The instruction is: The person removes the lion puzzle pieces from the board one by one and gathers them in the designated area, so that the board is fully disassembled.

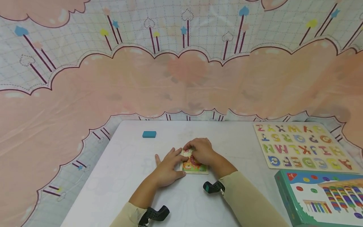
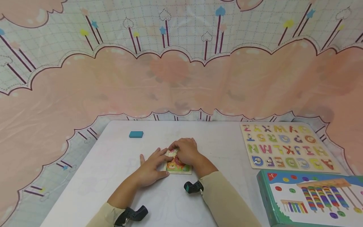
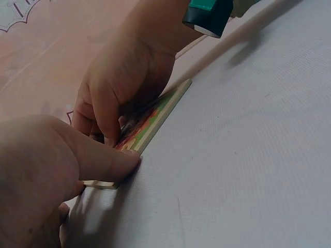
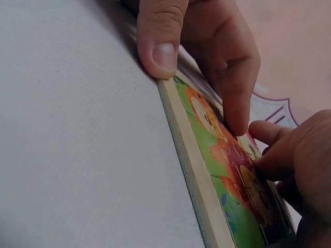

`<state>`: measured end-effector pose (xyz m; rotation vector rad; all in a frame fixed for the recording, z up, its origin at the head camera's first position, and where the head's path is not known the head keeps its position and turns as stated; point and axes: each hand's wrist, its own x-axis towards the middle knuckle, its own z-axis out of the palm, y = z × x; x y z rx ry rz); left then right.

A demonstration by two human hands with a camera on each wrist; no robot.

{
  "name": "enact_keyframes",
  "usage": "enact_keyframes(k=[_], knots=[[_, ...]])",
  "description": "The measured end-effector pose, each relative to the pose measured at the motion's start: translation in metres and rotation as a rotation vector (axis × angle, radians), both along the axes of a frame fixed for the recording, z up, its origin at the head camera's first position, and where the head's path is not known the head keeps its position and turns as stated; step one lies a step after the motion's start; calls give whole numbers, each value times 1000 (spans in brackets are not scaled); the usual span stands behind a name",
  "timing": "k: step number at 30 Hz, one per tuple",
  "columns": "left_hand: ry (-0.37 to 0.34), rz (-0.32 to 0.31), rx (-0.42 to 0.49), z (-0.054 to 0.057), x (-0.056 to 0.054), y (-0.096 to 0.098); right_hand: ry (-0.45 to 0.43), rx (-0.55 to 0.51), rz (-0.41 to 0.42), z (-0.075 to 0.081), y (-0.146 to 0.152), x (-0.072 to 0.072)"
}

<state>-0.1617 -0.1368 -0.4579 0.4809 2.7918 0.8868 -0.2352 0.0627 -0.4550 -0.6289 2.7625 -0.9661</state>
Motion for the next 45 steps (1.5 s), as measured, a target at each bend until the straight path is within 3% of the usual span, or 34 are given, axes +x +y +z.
enact_keyframes(k=[13, 21, 31, 36, 45], knots=[[14, -21, -8, 0, 2, 0, -14, -76, 3, -1, 2, 2], [26, -21, -13, -3, 3, 0, 28, -113, -4, -6, 2, 3], [29, -21, -12, -3, 4, 1, 55, -66, 18, -3, 1, 4], [29, -26, -8, -5, 4, 2, 29, -90, 2, -1, 0, 5], [22, -18, -12, -7, 6, 0, -138, -316, -94, 4, 9, 3]])
